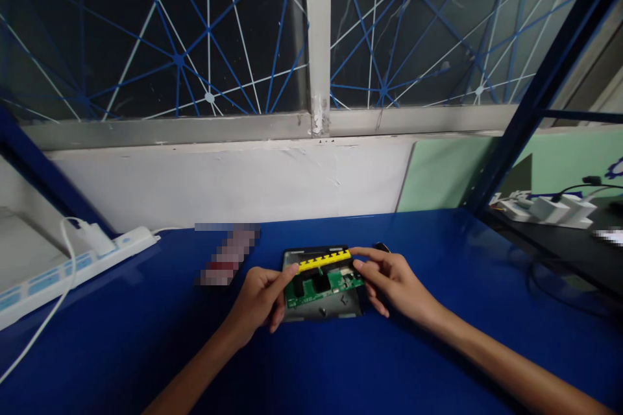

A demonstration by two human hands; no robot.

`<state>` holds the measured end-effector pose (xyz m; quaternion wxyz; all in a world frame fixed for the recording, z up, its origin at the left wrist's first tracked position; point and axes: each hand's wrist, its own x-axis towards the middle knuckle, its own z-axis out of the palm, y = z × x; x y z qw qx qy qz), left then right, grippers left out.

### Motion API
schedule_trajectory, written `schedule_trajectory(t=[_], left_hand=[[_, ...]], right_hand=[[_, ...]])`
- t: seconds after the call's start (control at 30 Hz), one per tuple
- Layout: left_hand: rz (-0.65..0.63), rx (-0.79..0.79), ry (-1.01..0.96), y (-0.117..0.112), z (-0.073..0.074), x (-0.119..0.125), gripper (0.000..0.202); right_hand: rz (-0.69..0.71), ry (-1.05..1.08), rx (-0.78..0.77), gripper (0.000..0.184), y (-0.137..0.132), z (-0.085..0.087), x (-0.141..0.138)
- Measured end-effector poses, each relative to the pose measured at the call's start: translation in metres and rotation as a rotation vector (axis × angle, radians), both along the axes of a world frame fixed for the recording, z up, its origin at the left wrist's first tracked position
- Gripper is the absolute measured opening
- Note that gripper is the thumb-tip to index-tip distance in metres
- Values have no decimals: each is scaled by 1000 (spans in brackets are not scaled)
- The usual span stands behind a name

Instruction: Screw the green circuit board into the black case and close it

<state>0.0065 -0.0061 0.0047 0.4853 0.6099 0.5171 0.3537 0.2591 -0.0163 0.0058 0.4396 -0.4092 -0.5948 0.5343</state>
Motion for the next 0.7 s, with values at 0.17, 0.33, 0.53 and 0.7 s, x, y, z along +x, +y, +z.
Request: schedule_trajectory(t=[0.17, 0.33, 0.53, 0.7], left_hand=[[-19, -63, -11, -1, 1, 0, 65], [-9, -73, -15, -2, 2, 1, 64], [-2, -104, -2, -2, 3, 2, 64], [-27, -145, -13, -2, 3, 2, 62]], right_hand=[[12, -1, 6, 63, -1, 2, 0], [2, 1, 39, 60, -3, 2, 0], [-14, 7, 108, 50, -11, 5, 0], [-41, -177, 337, 40, -24, 7, 0]])
